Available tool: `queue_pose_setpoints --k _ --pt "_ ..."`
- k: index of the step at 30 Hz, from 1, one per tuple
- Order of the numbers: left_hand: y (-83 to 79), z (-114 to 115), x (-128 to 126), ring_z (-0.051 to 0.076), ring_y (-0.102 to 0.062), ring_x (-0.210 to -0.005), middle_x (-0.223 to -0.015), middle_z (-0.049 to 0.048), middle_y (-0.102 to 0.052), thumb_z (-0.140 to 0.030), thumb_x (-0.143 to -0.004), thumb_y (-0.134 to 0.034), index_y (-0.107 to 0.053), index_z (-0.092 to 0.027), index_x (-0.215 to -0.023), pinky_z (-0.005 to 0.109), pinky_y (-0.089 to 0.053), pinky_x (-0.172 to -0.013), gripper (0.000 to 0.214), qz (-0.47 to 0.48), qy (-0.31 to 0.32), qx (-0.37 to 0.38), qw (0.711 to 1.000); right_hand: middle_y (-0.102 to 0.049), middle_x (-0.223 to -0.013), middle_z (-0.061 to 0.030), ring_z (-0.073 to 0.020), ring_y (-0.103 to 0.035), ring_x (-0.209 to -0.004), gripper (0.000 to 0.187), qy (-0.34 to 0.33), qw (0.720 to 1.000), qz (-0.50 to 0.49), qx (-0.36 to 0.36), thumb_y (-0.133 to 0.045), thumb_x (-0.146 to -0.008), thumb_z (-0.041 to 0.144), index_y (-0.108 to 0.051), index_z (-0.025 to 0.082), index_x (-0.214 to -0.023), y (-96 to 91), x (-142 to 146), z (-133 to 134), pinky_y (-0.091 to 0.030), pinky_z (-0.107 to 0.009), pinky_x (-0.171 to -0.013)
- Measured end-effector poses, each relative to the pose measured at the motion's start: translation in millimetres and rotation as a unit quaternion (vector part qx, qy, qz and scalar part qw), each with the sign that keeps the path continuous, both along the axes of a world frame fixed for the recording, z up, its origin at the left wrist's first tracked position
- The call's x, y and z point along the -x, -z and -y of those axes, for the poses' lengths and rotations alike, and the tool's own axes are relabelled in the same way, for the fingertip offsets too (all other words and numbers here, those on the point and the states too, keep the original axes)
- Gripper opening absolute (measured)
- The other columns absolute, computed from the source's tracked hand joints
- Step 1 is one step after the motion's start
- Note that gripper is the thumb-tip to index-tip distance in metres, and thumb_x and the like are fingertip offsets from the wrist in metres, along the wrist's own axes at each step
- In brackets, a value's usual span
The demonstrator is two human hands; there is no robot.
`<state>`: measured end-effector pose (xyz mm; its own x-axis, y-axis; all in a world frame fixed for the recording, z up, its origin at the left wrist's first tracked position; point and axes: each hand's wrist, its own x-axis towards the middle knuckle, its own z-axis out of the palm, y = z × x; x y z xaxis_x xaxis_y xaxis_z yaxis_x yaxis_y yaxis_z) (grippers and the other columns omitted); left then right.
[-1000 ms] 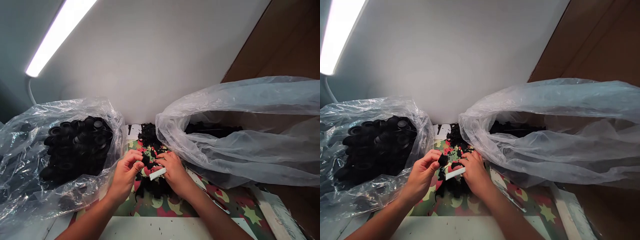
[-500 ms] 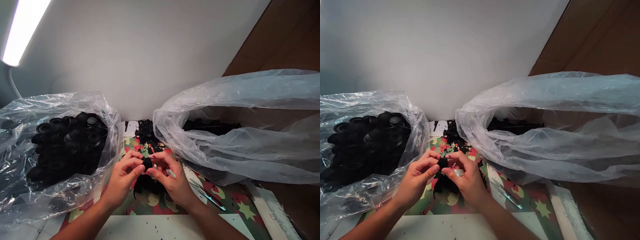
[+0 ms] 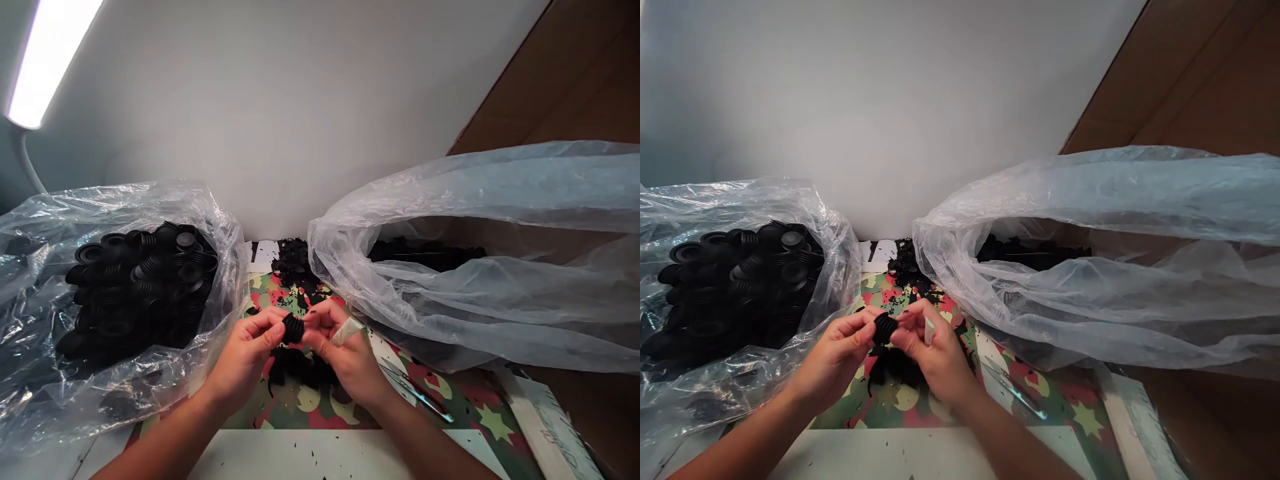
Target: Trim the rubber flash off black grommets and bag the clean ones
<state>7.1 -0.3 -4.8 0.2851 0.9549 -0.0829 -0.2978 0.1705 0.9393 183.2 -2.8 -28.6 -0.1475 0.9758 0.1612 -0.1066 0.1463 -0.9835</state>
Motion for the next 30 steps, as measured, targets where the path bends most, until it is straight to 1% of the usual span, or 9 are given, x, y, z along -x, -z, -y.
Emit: queue_pose_setpoints --k 4,8,11,14,17,20,23,26,30 --pt "-4.5 -7 7 0.017 -0.056 -0.08 -0.08 0.0047 -0.063 -0.045 -0.069 -0.086 -0.077 -0.014 -0.071 0.026 -0.047 -0.078 0.032 0.037 -0.025 0.052 0.998 -0.041 -0.055 0.0029 -0.0139 -0.042 -0.054 0.054 0.109 0.976 0.182 -0.054 -0.045 -0.096 0.054 -0.039 0.023 -0.053 8.3 -11 -13 -0.037 -0.028 -0.056" --pt "-8.8 -8 9 0.017 -0.06 -0.078 -0.08 0.0058 -0.069 -0.043 -0.061 -0.091 -0.078 -0.012 -0.075 0.028 -0.05 -0.079 0.036 0.071 -0.045 0.084 0.993 -0.061 -0.083 -0.0039 -0.0212 -0.058 -0.075 0.02 0.126 0.934 0.309 -0.13 -0.057 -0.084 0.04 -0.059 0.023 -0.073 13.3 -17 -22 -0.046 -0.032 -0.068" --pt "-17.6 -5 13 0.016 -0.06 -0.073 -0.074 0.0039 -0.068 -0.049 -0.064 -0.088 -0.073 -0.014 -0.07 0.026 -0.05 -0.074 0.038 0.029 -0.064 0.031 0.997 -0.063 -0.083 -0.0057 -0.0232 -0.061 -0.077 0.027 0.101 0.931 0.321 -0.139 -0.054 -0.087 0.044 -0.059 0.023 -0.07 15.8 -16 -21 -0.049 -0.035 -0.071" --pt "-38.0 0 32 0.017 -0.06 -0.07 -0.069 0.0025 -0.067 -0.052 -0.073 -0.079 -0.07 -0.016 -0.069 0.027 -0.048 -0.07 0.037 -0.124 -0.114 -0.09 0.982 -0.066 -0.078 -0.0062 -0.0239 -0.063 -0.075 0.03 0.108 0.936 0.298 -0.154 -0.051 -0.09 0.044 -0.06 0.023 -0.07 18.4 -17 -17 -0.05 -0.034 -0.068" --pt "-67.1 4 68 0.02 -0.062 -0.073 -0.075 0.0031 -0.072 -0.046 -0.083 -0.068 -0.074 -0.018 -0.081 0.03 -0.048 -0.07 0.028 -0.341 -0.237 -0.216 0.884 -0.071 -0.08 -0.0049 -0.0224 -0.066 -0.071 0.027 0.1 0.949 0.268 -0.135 -0.054 -0.091 0.046 -0.067 0.023 -0.089 19.3 -20 -15 -0.05 -0.03 -0.063" --pt "-92.5 1 113 0.024 -0.065 -0.084 -0.09 0.0054 -0.076 -0.033 -0.088 -0.059 -0.073 -0.02 -0.089 0.034 -0.048 -0.083 0.019 -0.528 -0.384 -0.283 0.702 -0.056 -0.052 0.0024 -0.0162 -0.05 -0.046 0.042 0.087 0.949 0.276 -0.128 -0.048 -0.095 0.056 -0.061 0.024 -0.072 17.2 -22 -11 -0.039 -0.026 -0.048" --pt "-105.3 -12 148 0.029 -0.066 -0.094 -0.098 0.0122 -0.074 -0.023 -0.089 -0.054 -0.069 -0.018 -0.087 0.037 -0.047 -0.09 0.016 -0.656 -0.411 -0.273 0.571 -0.04 -0.044 0.0055 -0.0129 -0.036 -0.041 0.056 0.101 0.943 0.28 -0.147 -0.043 -0.095 0.066 -0.053 0.023 -0.06 14.5 -19 -8 -0.028 -0.026 -0.043" --pt "-110.3 -23 161 0.029 -0.065 -0.102 -0.108 0.0148 -0.071 -0.02 -0.092 -0.049 -0.067 -0.015 -0.097 0.036 -0.047 -0.093 0.019 -0.755 -0.358 -0.205 0.509 -0.037 -0.046 0.006 -0.0118 -0.033 -0.044 0.058 0.104 0.941 0.28 -0.158 -0.044 -0.094 0.067 -0.049 0.023 -0.057 13.2 -16 -8 -0.028 -0.025 -0.045" --pt "-118.8 -28 156 0.035 -0.06 -0.114 -0.111 0.0198 -0.068 -0.015 -0.096 -0.039 -0.061 -0.005 -0.116 0.046 -0.045 -0.099 0.032 -0.799 -0.299 -0.161 0.496 -0.044 -0.048 0.0052 -0.0128 -0.039 -0.046 0.047 0.098 0.946 0.279 -0.135 -0.048 -0.095 0.056 -0.053 0.023 -0.062 10.5 -17 -10 -0.032 -0.025 -0.049"
